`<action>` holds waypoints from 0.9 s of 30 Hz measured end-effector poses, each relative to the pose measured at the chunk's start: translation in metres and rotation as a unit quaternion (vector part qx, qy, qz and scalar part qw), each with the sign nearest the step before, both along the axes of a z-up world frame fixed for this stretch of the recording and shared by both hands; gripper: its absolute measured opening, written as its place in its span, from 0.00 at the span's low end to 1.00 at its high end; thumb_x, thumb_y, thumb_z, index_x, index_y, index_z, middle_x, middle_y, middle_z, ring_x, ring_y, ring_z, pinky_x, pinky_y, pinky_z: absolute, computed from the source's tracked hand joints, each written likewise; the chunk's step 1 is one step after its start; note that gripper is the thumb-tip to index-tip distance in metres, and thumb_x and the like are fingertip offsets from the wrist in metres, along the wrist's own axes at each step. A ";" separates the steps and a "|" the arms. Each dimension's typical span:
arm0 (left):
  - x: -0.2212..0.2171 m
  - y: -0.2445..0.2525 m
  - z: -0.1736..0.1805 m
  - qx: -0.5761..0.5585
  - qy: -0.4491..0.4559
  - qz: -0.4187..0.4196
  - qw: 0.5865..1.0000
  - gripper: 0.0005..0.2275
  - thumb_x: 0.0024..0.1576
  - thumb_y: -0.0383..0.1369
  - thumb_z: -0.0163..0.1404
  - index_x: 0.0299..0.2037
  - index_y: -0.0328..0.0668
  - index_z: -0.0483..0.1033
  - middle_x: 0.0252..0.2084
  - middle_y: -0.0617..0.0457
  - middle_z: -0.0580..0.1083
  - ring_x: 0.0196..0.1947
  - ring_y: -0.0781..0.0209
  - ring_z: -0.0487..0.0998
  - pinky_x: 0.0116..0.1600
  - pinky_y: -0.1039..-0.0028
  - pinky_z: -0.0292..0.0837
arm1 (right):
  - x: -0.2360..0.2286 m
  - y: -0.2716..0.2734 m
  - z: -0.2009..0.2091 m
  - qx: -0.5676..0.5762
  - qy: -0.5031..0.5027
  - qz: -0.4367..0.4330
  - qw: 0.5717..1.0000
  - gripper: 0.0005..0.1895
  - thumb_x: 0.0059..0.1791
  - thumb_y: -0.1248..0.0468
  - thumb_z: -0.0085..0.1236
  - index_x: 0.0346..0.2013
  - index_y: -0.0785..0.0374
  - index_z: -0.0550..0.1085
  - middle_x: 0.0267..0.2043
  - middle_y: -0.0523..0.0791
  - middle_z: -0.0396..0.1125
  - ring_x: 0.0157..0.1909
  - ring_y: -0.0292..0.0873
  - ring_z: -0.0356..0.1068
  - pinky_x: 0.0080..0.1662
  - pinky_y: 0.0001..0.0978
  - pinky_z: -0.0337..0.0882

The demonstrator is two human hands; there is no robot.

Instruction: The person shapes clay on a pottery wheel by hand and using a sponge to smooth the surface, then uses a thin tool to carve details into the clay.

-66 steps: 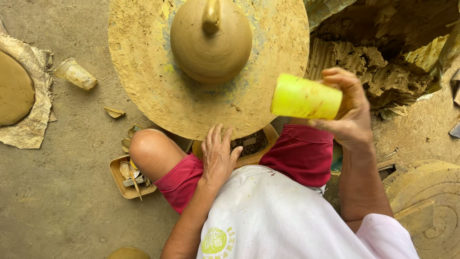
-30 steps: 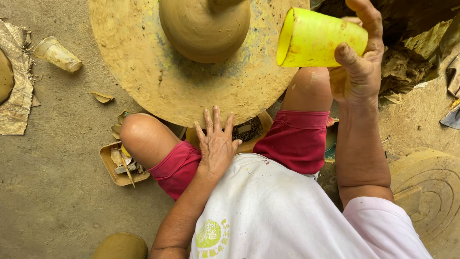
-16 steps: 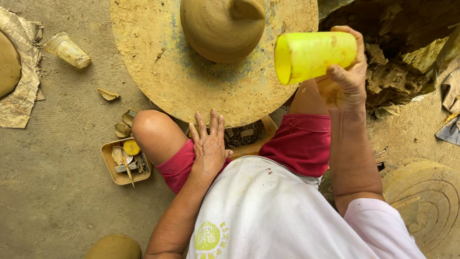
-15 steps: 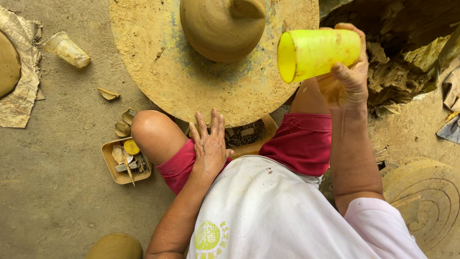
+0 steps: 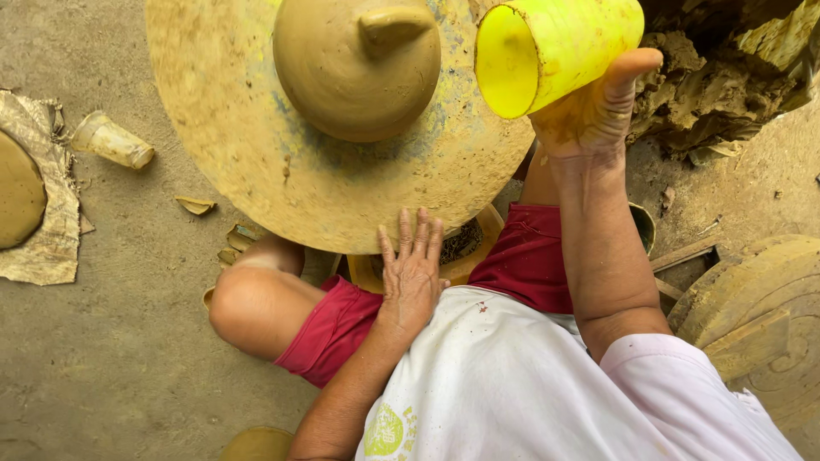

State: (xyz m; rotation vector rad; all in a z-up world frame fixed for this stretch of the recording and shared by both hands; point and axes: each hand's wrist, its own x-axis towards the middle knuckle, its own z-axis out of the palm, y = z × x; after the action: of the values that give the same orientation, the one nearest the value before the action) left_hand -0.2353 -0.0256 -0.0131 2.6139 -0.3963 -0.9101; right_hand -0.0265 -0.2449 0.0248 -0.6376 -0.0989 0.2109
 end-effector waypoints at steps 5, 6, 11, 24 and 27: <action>0.033 -0.001 0.022 -0.170 -0.089 0.034 0.981 0.31 0.53 0.38 0.59 0.67 0.37 0.63 0.71 0.36 0.59 0.73 0.36 0.53 0.73 0.46 0.44 | 0.018 0.009 0.013 -0.045 0.051 -0.018 0.998 0.35 0.52 0.36 0.62 0.57 0.62 0.74 0.50 0.50 0.75 0.52 0.47 0.75 0.56 0.53 0.76; 0.043 0.002 0.032 -0.212 -0.096 0.046 0.972 0.28 0.54 0.36 0.59 0.64 0.35 0.68 0.68 0.36 0.66 0.71 0.36 0.61 0.73 0.49 0.52 | 0.025 0.010 0.019 0.007 0.076 0.023 0.997 0.33 0.53 0.37 0.61 0.55 0.63 0.75 0.49 0.50 0.75 0.52 0.48 0.76 0.57 0.54 0.77; 0.098 0.094 0.068 -0.333 -0.168 0.264 0.889 0.06 0.60 0.33 0.57 0.43 0.40 0.79 0.41 0.48 0.80 0.40 0.51 0.82 0.46 0.65 0.78 | 0.045 0.023 0.036 0.063 0.180 0.054 0.980 0.25 0.49 0.48 0.66 0.51 0.63 0.77 0.49 0.53 0.75 0.54 0.53 0.76 0.60 0.56 0.76; 0.314 0.224 -0.078 -0.126 -0.426 0.282 0.851 0.17 0.70 0.48 0.46 0.56 0.44 0.77 0.61 0.47 0.75 0.66 0.46 0.70 0.73 0.49 0.56 | 0.057 0.090 0.010 -0.159 0.066 -0.145 0.974 0.35 0.48 0.57 0.73 0.62 0.66 0.65 0.55 0.52 0.71 0.59 0.50 0.73 0.60 0.49 0.78; 0.289 0.227 -0.087 -0.075 -0.430 0.296 0.850 0.18 0.70 0.48 0.46 0.57 0.45 0.78 0.63 0.48 0.75 0.69 0.45 0.68 0.76 0.49 0.51 | 0.068 0.092 0.009 -0.156 0.085 -0.148 0.973 0.36 0.48 0.57 0.73 0.63 0.64 0.63 0.54 0.50 0.70 0.58 0.50 0.73 0.59 0.50 0.79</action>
State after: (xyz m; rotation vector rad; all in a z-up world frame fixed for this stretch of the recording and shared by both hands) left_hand 0.0536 0.2010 -0.1004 2.5831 0.1522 0.5039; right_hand 0.0415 -0.1528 0.0342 -0.9350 0.1978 -0.0106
